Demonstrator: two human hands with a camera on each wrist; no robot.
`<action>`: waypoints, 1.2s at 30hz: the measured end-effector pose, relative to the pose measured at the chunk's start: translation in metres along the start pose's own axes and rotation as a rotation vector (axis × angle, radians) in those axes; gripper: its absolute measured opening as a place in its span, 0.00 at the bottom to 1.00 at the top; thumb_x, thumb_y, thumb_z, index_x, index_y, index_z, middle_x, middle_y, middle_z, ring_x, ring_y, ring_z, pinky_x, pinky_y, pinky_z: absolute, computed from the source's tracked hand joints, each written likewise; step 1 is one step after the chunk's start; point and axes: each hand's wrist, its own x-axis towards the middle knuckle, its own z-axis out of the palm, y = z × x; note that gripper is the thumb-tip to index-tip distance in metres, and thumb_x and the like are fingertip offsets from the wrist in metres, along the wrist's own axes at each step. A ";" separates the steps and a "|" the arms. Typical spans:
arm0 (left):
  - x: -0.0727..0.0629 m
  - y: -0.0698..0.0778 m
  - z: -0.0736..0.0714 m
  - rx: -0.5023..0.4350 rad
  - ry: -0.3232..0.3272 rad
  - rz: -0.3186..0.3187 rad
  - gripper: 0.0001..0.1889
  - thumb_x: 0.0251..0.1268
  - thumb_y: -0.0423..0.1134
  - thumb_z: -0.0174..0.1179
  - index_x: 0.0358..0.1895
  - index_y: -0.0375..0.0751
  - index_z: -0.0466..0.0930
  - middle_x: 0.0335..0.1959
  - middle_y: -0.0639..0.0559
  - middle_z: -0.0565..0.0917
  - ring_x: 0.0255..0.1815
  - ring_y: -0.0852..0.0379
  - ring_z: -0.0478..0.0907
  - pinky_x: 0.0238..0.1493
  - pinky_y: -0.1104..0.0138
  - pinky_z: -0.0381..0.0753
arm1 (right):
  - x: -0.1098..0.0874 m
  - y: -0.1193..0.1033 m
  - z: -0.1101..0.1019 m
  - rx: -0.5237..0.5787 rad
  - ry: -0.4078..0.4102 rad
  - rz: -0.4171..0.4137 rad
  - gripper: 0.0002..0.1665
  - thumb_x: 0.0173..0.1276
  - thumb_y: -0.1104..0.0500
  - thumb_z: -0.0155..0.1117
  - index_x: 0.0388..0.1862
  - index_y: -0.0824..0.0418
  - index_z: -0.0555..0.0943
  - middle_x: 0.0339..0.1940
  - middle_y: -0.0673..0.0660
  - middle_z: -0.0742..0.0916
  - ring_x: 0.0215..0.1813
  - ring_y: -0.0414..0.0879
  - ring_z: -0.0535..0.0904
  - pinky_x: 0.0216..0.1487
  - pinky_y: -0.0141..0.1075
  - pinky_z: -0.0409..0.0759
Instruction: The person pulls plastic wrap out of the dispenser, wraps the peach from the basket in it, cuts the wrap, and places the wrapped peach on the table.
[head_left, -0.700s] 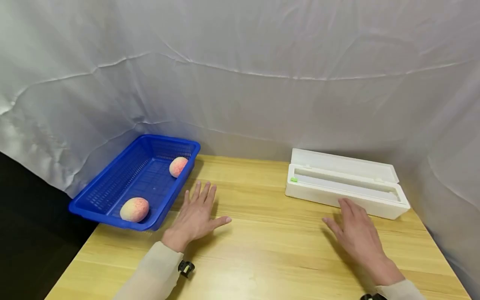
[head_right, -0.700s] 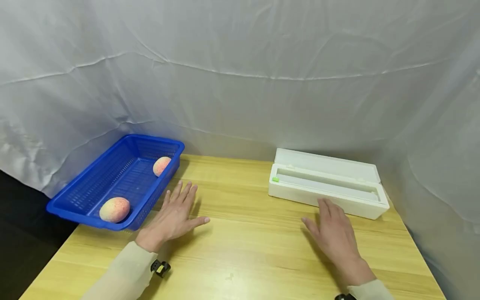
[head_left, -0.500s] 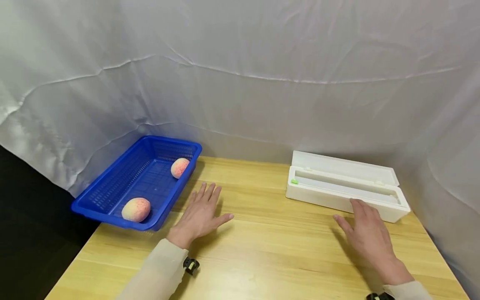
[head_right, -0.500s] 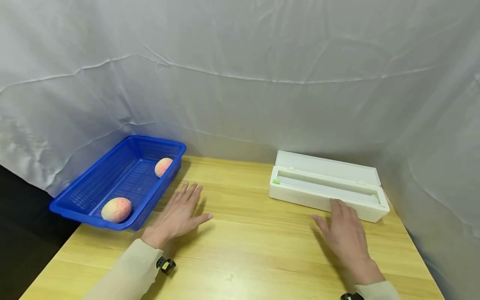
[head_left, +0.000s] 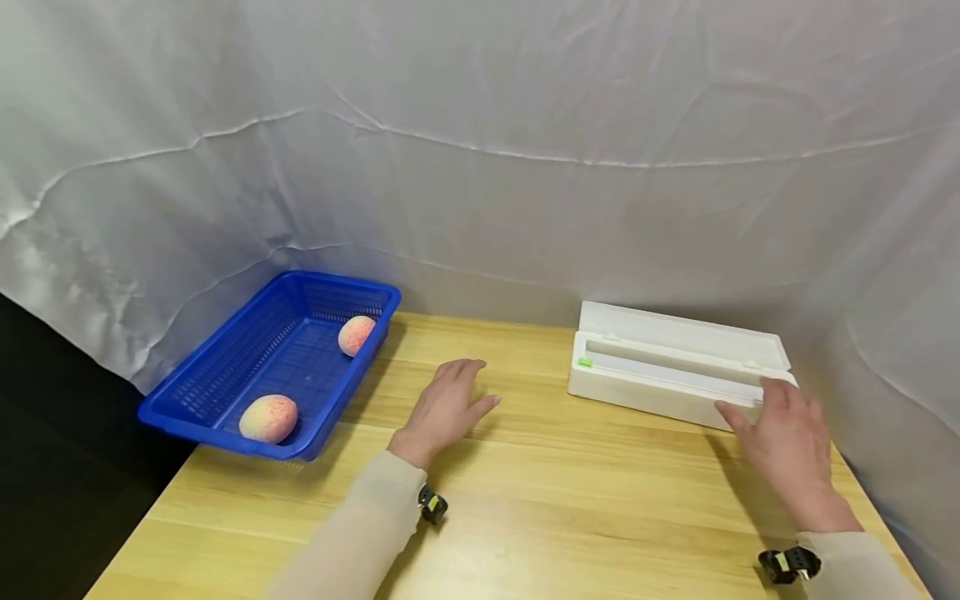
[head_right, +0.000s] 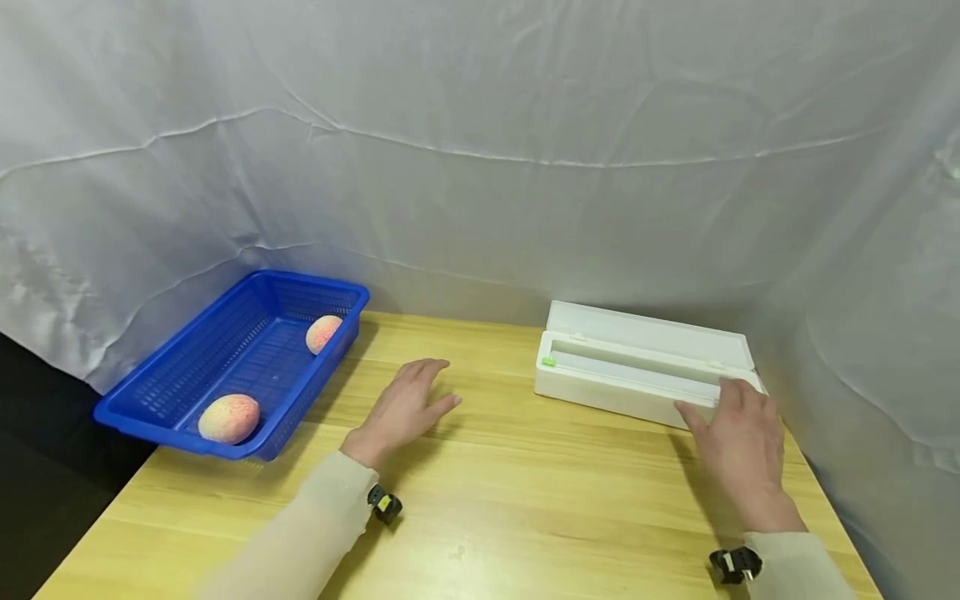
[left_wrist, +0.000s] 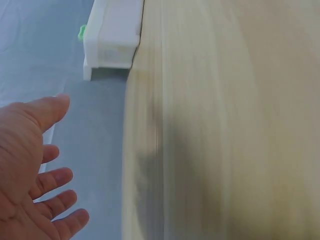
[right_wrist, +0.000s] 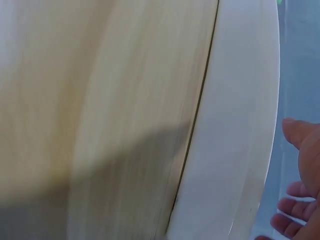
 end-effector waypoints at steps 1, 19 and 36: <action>0.004 0.003 0.004 -0.003 -0.004 0.000 0.35 0.78 0.58 0.61 0.78 0.43 0.68 0.76 0.43 0.73 0.79 0.44 0.66 0.77 0.49 0.71 | 0.002 0.004 0.000 -0.001 0.002 0.019 0.54 0.76 0.37 0.65 0.73 0.84 0.62 0.68 0.87 0.67 0.67 0.86 0.59 0.69 0.73 0.55; 0.070 0.073 0.060 -0.234 -0.079 -0.063 0.29 0.78 0.48 0.63 0.77 0.43 0.71 0.73 0.47 0.79 0.73 0.48 0.76 0.72 0.55 0.76 | 0.027 0.032 -0.011 0.122 -0.310 0.367 0.81 0.67 0.21 0.61 0.77 0.88 0.38 0.72 0.94 0.54 0.71 0.88 0.54 0.68 0.77 0.60; 0.072 0.095 0.069 -0.422 -0.062 -0.111 0.26 0.77 0.48 0.63 0.72 0.45 0.75 0.58 0.48 0.88 0.37 0.59 0.83 0.48 0.63 0.84 | 0.019 0.012 -0.002 0.134 -0.283 0.369 0.82 0.66 0.22 0.63 0.76 0.91 0.40 0.70 0.95 0.55 0.68 0.87 0.59 0.67 0.75 0.63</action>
